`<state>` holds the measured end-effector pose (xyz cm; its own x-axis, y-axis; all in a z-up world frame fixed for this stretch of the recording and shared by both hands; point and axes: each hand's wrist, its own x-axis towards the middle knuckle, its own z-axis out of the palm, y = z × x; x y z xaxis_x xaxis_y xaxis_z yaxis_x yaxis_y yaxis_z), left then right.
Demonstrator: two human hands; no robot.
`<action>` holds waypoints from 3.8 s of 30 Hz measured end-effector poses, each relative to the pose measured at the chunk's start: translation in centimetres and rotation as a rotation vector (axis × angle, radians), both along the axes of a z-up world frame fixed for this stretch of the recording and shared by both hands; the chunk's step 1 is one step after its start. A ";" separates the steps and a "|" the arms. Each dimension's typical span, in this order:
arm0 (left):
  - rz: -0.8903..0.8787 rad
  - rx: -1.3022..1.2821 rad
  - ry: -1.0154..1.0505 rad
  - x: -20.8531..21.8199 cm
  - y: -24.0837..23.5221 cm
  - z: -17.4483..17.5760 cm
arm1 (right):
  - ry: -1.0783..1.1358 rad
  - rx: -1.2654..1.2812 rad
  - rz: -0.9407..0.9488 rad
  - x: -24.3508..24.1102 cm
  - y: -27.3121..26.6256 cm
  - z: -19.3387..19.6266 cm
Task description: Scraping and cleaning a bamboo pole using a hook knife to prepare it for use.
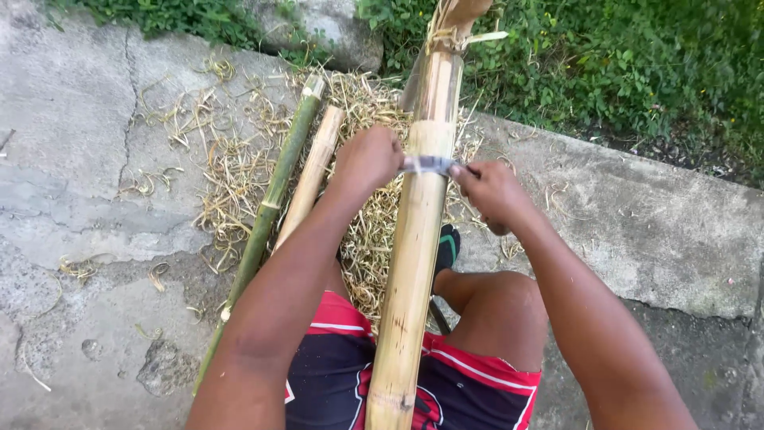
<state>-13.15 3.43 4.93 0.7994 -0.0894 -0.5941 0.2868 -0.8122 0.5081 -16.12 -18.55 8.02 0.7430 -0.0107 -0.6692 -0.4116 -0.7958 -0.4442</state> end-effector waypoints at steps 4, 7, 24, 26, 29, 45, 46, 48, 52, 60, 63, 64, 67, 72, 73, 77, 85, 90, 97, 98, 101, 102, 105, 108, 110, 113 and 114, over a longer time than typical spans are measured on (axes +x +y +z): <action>0.101 -0.070 -0.282 -0.6 -1.2 0.6 | -0.291 0.202 -0.045 -0.1 -2.1 -4.3; 0.130 -0.011 -0.338 2.4 -2.6 -0.8 | -0.360 0.198 -0.113 2.3 -2.2 -5.9; 0.118 0.171 -0.711 13.3 -5.4 -2.1 | -0.617 0.492 -0.281 12.2 -2.7 -12.9; 0.099 0.199 -0.635 13.6 -5.6 -2.7 | -0.579 0.459 -0.276 12.0 -2.8 -12.4; 0.069 0.238 -0.508 13.3 -5.4 -2.5 | -0.484 0.425 -0.287 11.2 -2.4 -10.9; -0.011 0.159 -0.457 5.3 -4.1 1.1 | -0.587 0.298 -0.156 3.9 -3.0 -10.5; -0.013 0.158 -0.466 4.9 -4.0 0.8 | -0.595 0.297 -0.157 3.6 -3.0 -10.4; 0.015 0.203 -0.507 5.2 -3.9 0.5 | -0.395 0.347 -0.190 4.0 -3.1 -10.4; -0.005 0.200 -0.505 5.4 -3.8 0.6 | -0.255 0.293 -0.208 4.3 -2.8 -7.6; -0.025 0.175 -0.464 7.9 -4.1 -0.9 | -0.193 0.331 -0.274 6.6 -2.7 -7.6; 0.021 0.188 -0.657 9.6 -4.4 -2.4 | -0.356 0.402 -0.277 7.5 -2.2 -8.4; 0.023 0.188 -0.655 8.7 -4.4 -1.6 | -0.354 0.401 -0.275 6.1 -2.2 -9.1; -0.071 0.219 -0.496 4.3 -4.2 0.1 | -0.342 0.381 -0.314 1.2 -2.5 -9.9; -0.105 0.251 -0.453 -3.1 -3.8 2.4 | -0.148 0.312 -0.176 -2.8 -3.4 -6.2; -0.105 0.250 -0.452 -2.8 -3.8 1.9 | -0.146 0.311 -0.176 -2.2 -3.2 -6.1; -0.007 0.189 -0.473 1.1 -4.5 0.8 | -0.244 0.275 -0.159 1.5 -3.3 -8.2; 0.135 0.149 -0.632 8.2 -4.1 -2.6 | -0.543 0.242 -0.194 6.5 -2.5 -8.7; 0.083 0.103 -0.599 4.2 -3.7 -0.7 | -0.504 0.104 -0.107 3.2 -2.4 -8.0; 0.027 0.192 -0.615 7.4 -3.7 -1.3 | -0.387 0.201 -0.159 5.6 -2.8 -7.1; 0.022 0.197 -0.558 8.4 -3.8 -1.9 | -0.404 0.178 -0.149 6.8 -2.8 -6.9; 0.065 0.178 -0.514 8.0 -4.1 -3.2 | -0.385 0.160 -0.164 6.0 -2.5 -7.8; 0.112 0.159 -0.569 8.1 -4.1 -3.1 | -0.392 0.174 -0.190 5.8 -2.3 -8.1; -0.054 0.232 -0.526 4.5 -3.9 -0.5 | -0.305 0.211 -0.237 1.6 -2.1 -10.1; -0.133 0.231 -0.364 -1.8 -3.1 1.6 | -0.566 0.266 -0.078 -3.3 -2.6 -8.7; -0.090 0.198 -0.454 -2.9 -3.6 0.9 | -0.406 0.257 -0.115 -3.7 -3.2 -6.9; -0.011 0.177 -0.504 -1.1 -3.8 -0.1 | -0.301 0.231 -0.148 -1.6 -2.9 -6.9; 0.005 0.176 -0.472 0.0 -4.2 -0.4 | -0.364 0.200 -0.164 -0.8 -3.1 -7.3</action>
